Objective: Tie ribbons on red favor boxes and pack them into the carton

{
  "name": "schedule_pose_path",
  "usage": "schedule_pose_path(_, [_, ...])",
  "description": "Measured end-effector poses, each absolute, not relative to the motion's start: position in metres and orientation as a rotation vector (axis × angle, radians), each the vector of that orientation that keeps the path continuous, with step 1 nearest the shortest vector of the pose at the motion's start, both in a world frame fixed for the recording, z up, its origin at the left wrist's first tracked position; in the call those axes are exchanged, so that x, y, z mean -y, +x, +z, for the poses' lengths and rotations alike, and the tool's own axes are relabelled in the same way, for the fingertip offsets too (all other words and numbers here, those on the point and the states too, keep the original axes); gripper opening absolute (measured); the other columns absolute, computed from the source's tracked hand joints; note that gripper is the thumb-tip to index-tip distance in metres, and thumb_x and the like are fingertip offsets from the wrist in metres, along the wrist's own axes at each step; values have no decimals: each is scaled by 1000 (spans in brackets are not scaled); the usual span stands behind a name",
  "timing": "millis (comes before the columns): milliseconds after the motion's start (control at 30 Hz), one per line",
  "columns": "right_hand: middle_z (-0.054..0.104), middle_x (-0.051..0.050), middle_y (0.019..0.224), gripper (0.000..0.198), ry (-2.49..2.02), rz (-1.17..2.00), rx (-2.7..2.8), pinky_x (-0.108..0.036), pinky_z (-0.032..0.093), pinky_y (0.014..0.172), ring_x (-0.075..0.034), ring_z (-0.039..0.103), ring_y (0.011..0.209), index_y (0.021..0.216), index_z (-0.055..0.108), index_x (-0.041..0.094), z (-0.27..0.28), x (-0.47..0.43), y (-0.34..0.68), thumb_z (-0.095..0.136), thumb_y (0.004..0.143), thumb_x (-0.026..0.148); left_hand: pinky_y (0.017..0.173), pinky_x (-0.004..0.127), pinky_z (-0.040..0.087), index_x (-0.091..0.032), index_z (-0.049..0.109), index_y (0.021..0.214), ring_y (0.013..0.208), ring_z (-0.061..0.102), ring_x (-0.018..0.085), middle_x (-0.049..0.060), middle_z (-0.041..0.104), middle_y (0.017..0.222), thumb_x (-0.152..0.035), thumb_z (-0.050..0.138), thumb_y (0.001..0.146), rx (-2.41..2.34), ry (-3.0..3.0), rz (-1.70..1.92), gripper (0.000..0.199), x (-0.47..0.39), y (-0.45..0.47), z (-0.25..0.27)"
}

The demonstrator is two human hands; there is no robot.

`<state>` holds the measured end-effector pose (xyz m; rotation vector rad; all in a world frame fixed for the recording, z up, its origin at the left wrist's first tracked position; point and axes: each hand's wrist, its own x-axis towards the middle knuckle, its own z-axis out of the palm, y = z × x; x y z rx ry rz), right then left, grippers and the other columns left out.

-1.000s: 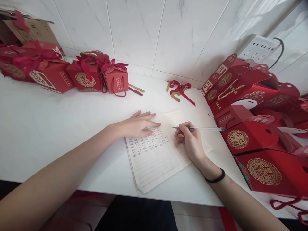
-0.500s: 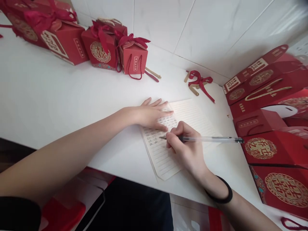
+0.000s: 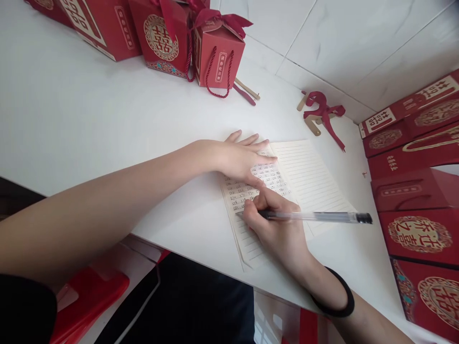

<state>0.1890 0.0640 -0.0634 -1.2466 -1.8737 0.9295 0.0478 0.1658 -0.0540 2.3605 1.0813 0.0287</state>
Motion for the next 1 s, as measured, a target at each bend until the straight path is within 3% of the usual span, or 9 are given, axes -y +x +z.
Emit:
schedule_pose_path(300, [35,6,48,29,-1252,911,1884,-19,28,43,-7,32,44,54,32,19,-62,-65,189,50,76,16,109,53,-5,-35,40,134,140,2,31,-6,21,151,-45,48,79,-1077,2319,100,56,-168,48,-57])
schedule_pose_path(833, [28,7,49,28,-1236,846,1914,-18,23,41,-7,25,45,55,26,18,-63,-64,190,47,74,12,109,52,-7,-36,34,137,140,-3,30,-8,11,153,-48,51,76,-1091,2344,-5,64,-166,49,-53])
schedule_pose_path(1000, [32,7,50,29,-1217,835,1839,-19,26,43,-7,28,46,57,28,19,-64,-63,190,48,77,14,108,53,-9,-34,28,140,140,-7,30,-4,7,154,-51,50,76,-1075,2385,-43,70,-165,48,-52])
